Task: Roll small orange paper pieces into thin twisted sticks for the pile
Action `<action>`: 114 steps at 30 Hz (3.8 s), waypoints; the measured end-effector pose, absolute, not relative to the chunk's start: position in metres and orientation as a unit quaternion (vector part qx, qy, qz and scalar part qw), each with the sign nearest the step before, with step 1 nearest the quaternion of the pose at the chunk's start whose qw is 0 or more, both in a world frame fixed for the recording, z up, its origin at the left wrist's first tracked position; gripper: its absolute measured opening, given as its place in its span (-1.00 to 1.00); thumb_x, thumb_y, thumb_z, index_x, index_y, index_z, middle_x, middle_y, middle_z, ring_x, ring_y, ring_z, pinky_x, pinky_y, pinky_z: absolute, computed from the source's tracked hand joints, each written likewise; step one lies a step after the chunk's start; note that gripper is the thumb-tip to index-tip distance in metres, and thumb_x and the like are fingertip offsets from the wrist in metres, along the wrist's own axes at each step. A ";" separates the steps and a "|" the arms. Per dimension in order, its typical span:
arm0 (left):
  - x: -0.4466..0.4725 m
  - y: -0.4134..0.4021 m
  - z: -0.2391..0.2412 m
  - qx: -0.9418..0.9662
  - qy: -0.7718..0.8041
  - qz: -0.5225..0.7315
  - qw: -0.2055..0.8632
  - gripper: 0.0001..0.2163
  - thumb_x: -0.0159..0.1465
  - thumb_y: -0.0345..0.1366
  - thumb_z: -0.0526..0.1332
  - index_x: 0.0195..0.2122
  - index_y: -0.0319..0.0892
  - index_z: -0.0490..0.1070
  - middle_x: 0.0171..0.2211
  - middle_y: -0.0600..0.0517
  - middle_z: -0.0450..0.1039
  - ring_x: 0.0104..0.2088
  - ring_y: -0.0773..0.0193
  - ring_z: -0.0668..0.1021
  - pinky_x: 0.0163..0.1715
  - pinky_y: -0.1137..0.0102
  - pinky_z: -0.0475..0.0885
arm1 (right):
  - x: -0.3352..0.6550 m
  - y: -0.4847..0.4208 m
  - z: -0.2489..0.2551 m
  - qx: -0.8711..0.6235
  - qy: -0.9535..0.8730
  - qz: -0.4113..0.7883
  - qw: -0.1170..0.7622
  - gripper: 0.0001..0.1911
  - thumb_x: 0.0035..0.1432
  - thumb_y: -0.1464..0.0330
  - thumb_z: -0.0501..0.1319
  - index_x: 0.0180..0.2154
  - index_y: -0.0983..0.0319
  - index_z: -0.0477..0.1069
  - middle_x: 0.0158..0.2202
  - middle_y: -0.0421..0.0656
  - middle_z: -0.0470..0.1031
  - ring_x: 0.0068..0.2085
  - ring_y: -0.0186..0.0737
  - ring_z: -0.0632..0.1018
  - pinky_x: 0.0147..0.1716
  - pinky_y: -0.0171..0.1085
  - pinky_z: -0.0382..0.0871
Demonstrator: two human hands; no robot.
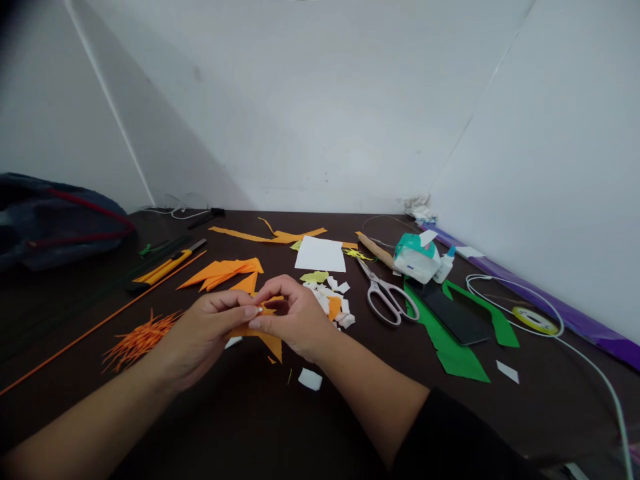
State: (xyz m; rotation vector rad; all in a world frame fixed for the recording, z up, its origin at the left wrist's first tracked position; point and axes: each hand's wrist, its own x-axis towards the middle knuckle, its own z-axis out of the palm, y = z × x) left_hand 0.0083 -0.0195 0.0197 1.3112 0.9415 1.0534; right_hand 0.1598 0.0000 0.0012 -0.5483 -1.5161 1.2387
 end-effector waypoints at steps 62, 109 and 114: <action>0.007 -0.016 0.016 0.625 0.423 0.439 0.489 -0.85 0.09 -0.22 0.24 -0.46 -0.21 0.39 -0.47 0.07 0.39 -0.41 0.35 0.39 -0.36 0.42 0.29 | 0.175 0.005 0.007 -0.232 -0.846 -0.188 0.441 -0.79 0.14 0.45 0.09 -0.16 0.27 0.37 -0.21 -0.07 0.50 -0.16 -0.20 0.45 -0.19 -0.19 0.38; 0.003 -0.017 0.024 0.664 0.502 0.416 0.366 -0.78 0.16 -0.15 0.12 -0.51 -0.17 0.34 -0.60 0.13 0.22 -0.56 0.39 0.23 -0.57 0.48 0.13 | 0.178 0.009 0.013 -0.379 -0.643 0.401 0.532 -0.89 0.00 0.38 0.20 -0.34 0.21 0.44 -0.39 -0.16 0.50 -0.34 -0.27 0.50 -0.32 -0.23 0.38; 0.005 -0.017 0.022 0.681 0.489 0.412 0.358 -0.79 0.15 -0.15 0.13 -0.49 -0.18 0.37 -0.55 0.11 0.27 -0.49 0.35 0.29 -0.48 0.45 0.20 | 0.171 -0.001 0.016 -0.353 -0.742 0.293 0.489 -0.86 0.05 0.39 0.17 -0.31 0.15 0.47 -0.35 -0.18 0.50 -0.30 -0.29 0.49 -0.30 -0.25 0.38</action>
